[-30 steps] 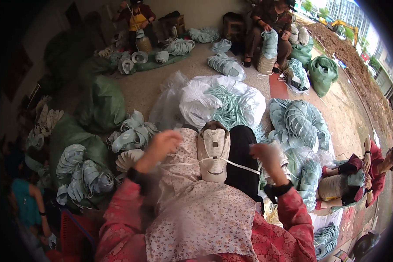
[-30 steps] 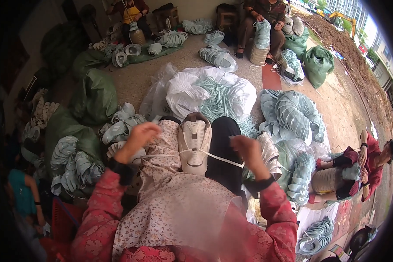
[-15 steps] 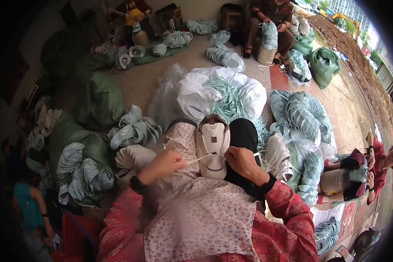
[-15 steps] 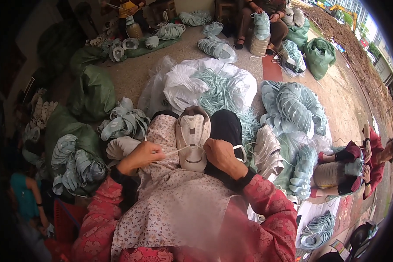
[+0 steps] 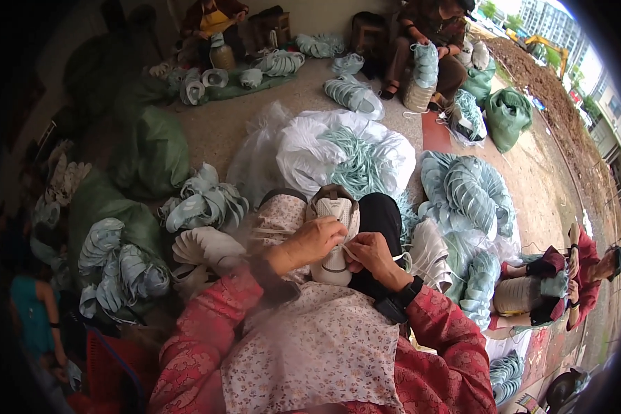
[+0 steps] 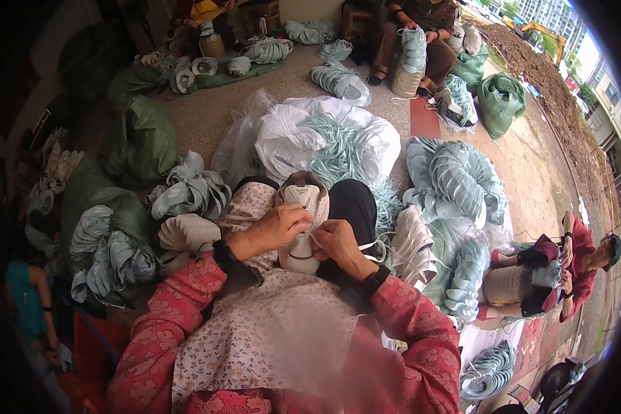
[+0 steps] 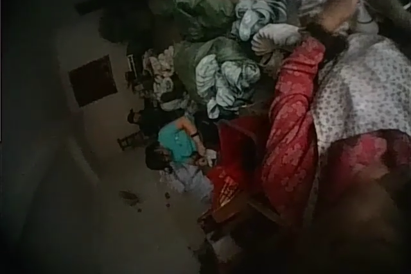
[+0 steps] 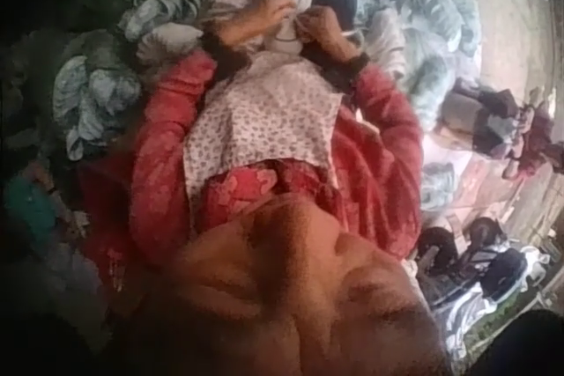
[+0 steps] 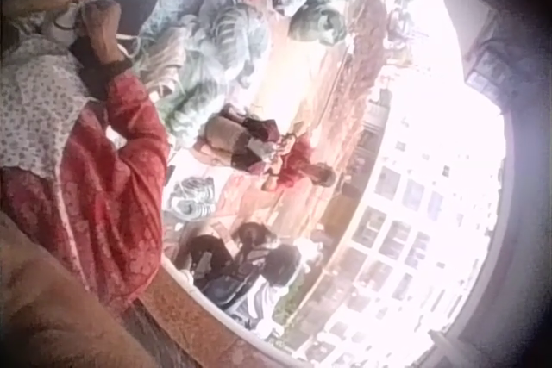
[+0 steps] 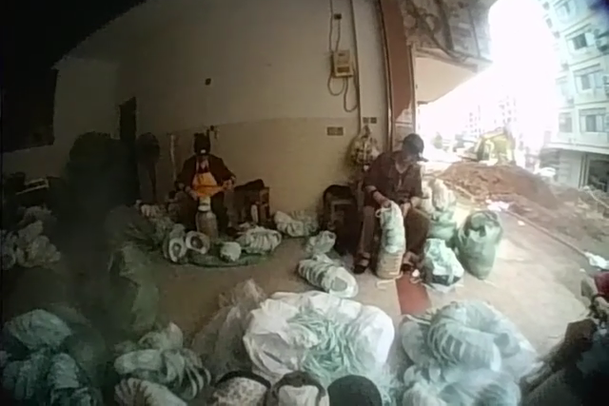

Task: The recorder is lacing shoestrings into a white athletic shoe in a factory or warehouse setting.

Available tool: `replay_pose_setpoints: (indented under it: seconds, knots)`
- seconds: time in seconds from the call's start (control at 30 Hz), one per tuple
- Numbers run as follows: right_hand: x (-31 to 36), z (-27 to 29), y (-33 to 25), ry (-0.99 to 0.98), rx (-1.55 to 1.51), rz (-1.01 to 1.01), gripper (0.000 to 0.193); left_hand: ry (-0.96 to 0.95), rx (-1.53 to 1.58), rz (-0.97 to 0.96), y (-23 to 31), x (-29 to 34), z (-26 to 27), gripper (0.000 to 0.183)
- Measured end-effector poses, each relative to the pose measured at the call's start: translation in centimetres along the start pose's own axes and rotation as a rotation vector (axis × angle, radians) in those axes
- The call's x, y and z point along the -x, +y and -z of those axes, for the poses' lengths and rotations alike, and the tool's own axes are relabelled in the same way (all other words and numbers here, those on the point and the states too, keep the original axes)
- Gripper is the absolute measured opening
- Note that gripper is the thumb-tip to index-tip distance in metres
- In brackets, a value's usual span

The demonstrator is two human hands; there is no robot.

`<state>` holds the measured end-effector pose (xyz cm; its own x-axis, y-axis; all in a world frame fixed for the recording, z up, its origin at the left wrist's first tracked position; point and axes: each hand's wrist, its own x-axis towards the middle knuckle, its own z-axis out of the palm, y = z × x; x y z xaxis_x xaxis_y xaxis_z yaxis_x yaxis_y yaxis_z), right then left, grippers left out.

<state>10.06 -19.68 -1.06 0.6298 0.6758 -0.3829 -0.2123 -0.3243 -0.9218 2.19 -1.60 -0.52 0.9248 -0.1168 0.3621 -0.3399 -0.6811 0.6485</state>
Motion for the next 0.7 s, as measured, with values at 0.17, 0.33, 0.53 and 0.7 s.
replay_pose_setpoints:
  seconds: [0.17, 0.33, 0.53, 0.7]
  knots:
    - [0.4, 1.5, -2.5, 0.064, 0.783, 0.54, 0.02, 0.026, 0.025, -0.006, 0.1, 0.0, 0.1, 0.014]
    - [-1.0, 3.1, -1.8, 0.118, 1.221, 0.822, 0.035, -0.029, -0.124, -0.153, 0.5, -0.3, 0.1, 0.009]
    - [-0.9, 2.3, -5.3, -0.18, 1.319, 0.585, 0.036, -0.151, -0.223, -0.408, 1.3, -1.1, 1.7, 0.007]
    - [-1.6, 2.5, -4.0, -0.134, 1.225, 0.588, 0.02, -0.169, -0.331, -0.518, 0.1, -1.4, 1.8, 0.012]
